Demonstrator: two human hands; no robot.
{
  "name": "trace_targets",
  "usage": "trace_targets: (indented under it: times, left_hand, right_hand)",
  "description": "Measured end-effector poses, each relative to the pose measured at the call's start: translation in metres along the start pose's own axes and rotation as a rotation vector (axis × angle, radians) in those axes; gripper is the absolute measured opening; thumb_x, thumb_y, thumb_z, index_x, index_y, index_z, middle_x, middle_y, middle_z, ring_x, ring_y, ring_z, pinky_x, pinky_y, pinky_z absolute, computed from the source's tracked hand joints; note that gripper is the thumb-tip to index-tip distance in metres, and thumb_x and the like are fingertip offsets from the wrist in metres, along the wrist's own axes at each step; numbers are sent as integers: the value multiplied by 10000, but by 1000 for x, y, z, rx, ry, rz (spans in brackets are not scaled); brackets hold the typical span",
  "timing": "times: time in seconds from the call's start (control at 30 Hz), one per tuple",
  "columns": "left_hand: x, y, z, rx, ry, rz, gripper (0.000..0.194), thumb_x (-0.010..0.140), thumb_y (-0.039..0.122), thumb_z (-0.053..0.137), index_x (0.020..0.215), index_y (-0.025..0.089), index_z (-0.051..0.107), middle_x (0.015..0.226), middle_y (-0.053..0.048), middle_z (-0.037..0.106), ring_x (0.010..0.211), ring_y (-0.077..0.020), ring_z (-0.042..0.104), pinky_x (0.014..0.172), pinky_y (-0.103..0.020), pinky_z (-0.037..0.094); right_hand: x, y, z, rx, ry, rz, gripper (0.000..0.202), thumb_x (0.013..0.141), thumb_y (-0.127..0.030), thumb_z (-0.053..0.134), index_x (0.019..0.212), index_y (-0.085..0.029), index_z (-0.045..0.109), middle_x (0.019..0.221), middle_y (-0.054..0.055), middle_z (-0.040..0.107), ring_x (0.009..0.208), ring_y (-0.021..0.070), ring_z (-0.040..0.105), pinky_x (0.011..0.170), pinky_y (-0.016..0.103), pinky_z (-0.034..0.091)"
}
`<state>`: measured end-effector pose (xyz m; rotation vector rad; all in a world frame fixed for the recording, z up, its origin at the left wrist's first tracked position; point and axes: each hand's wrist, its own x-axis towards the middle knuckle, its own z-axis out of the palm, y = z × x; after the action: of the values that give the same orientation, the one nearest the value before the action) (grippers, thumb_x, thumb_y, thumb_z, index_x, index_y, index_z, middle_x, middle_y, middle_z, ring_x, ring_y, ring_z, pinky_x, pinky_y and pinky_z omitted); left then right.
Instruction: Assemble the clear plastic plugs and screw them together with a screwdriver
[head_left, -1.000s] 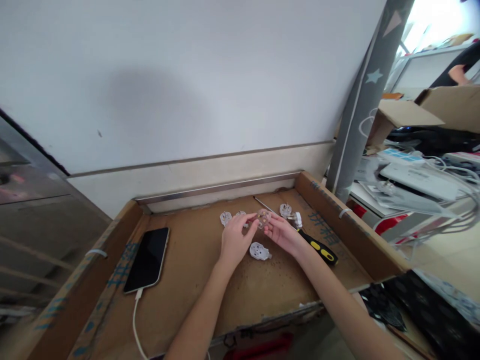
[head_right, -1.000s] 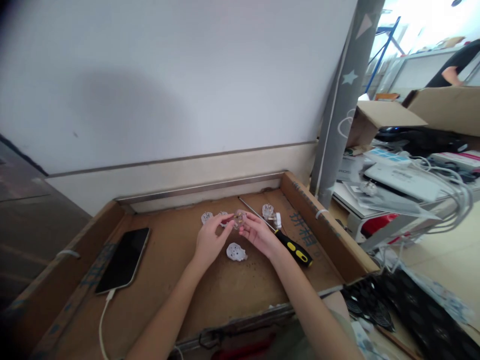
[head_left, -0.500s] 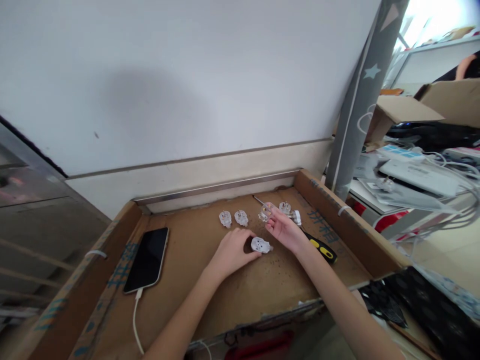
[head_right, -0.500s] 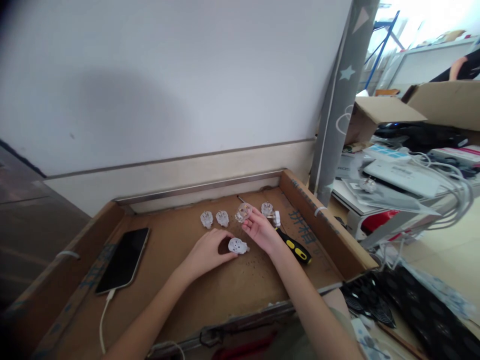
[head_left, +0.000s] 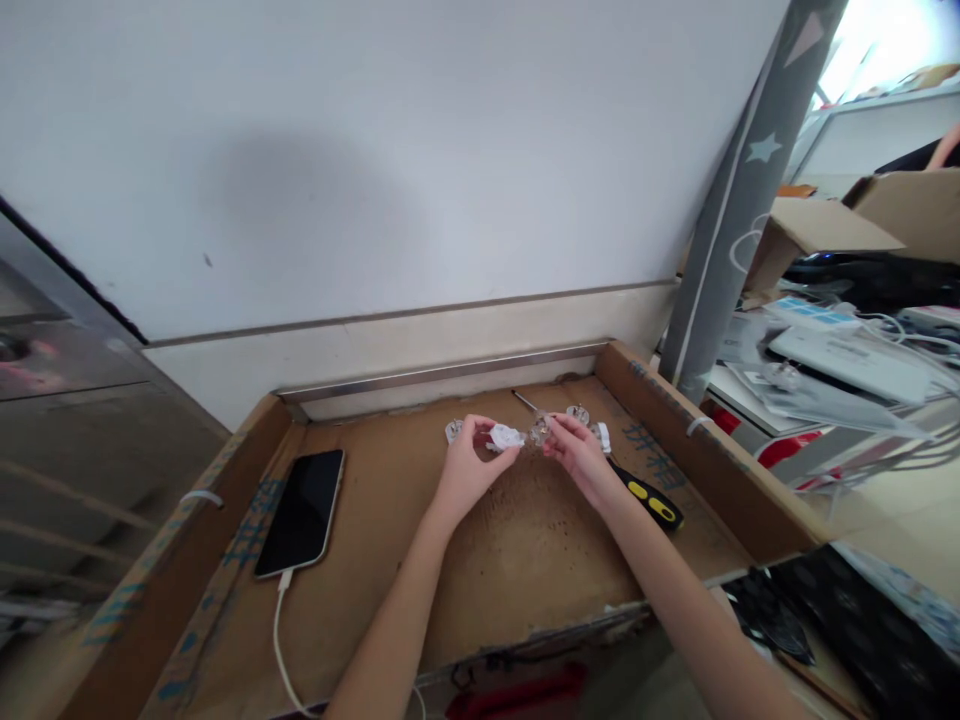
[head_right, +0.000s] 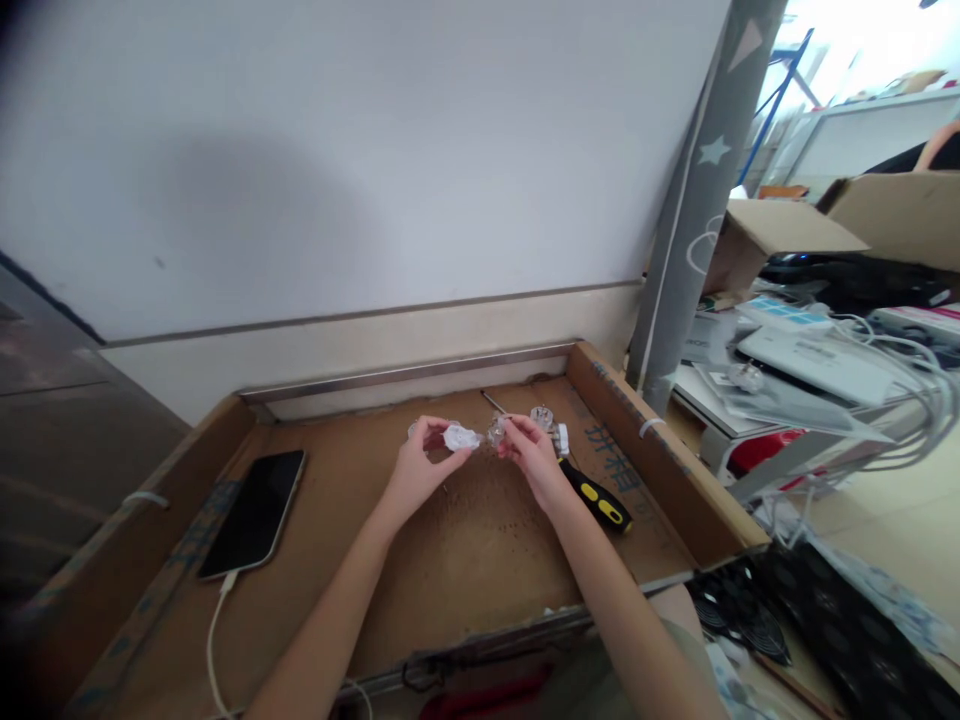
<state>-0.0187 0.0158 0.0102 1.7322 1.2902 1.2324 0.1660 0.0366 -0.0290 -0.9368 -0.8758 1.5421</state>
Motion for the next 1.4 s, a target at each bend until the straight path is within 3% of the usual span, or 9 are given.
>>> trace_targets:
  times: [0.13, 0.33, 0.63, 0.97, 1.23, 1.4]
  left_hand:
    - [6, -5, -2, -177, 63, -47, 350, 709, 248, 672, 1012, 174, 512, 1027, -90, 638, 892, -164, 634, 820, -334, 506]
    - [5, -8, 2, -293, -92, -102, 423, 700, 180, 679, 1096, 182, 532, 1132, -93, 629, 966, -176, 635, 876, -359, 508]
    - [-5, -2, 7, -176, -200, -83, 394, 712, 165, 664, 1093, 194, 569, 1006, -59, 667, 831, -163, 655, 779, -334, 535]
    - [-4, -11, 8, -139, -146, -44, 413, 725, 146, 642, 1127, 201, 563, 1035, -69, 658, 880, -173, 650, 822, -342, 523]
    - [-3, -13, 10, -272, -136, -102, 399, 691, 126, 661, 1077, 172, 571, 1011, -72, 663, 848, -171, 655, 792, -329, 533]
    - [-1, -11, 10, -320, -148, -132, 457, 673, 46, 629, 1108, 172, 565, 1108, -92, 638, 951, -184, 638, 861, -345, 514]
  right_hand:
    - [-4, 0, 4, -21, -12, 24, 364, 854, -363, 478, 1118, -115, 504, 1024, 66, 548, 894, 97, 544, 778, 282, 499]
    - [-5, -8, 3, -35, -23, -20, 370, 861, -378, 461, 1126, -123, 504, 1055, 73, 544, 921, 102, 542, 809, 296, 495]
    - [-10, 3, 17, -367, -16, -275, 309, 855, -367, 472, 1023, -118, 548, 990, 59, 566, 885, 87, 541, 809, 286, 490]
    - [-28, 2, 32, -676, 69, -549, 316, 859, -403, 451, 972, -130, 562, 954, 53, 561, 851, 79, 518, 804, 278, 469]
    - [-31, 6, 37, -845, 48, -612, 323, 866, -409, 432, 978, -139, 570, 932, 48, 555, 799, 68, 502, 742, 244, 453]
    - [-33, 7, 39, -908, 59, -663, 305, 876, -383, 419, 995, -150, 576, 927, 44, 558, 768, 61, 499, 732, 237, 446]
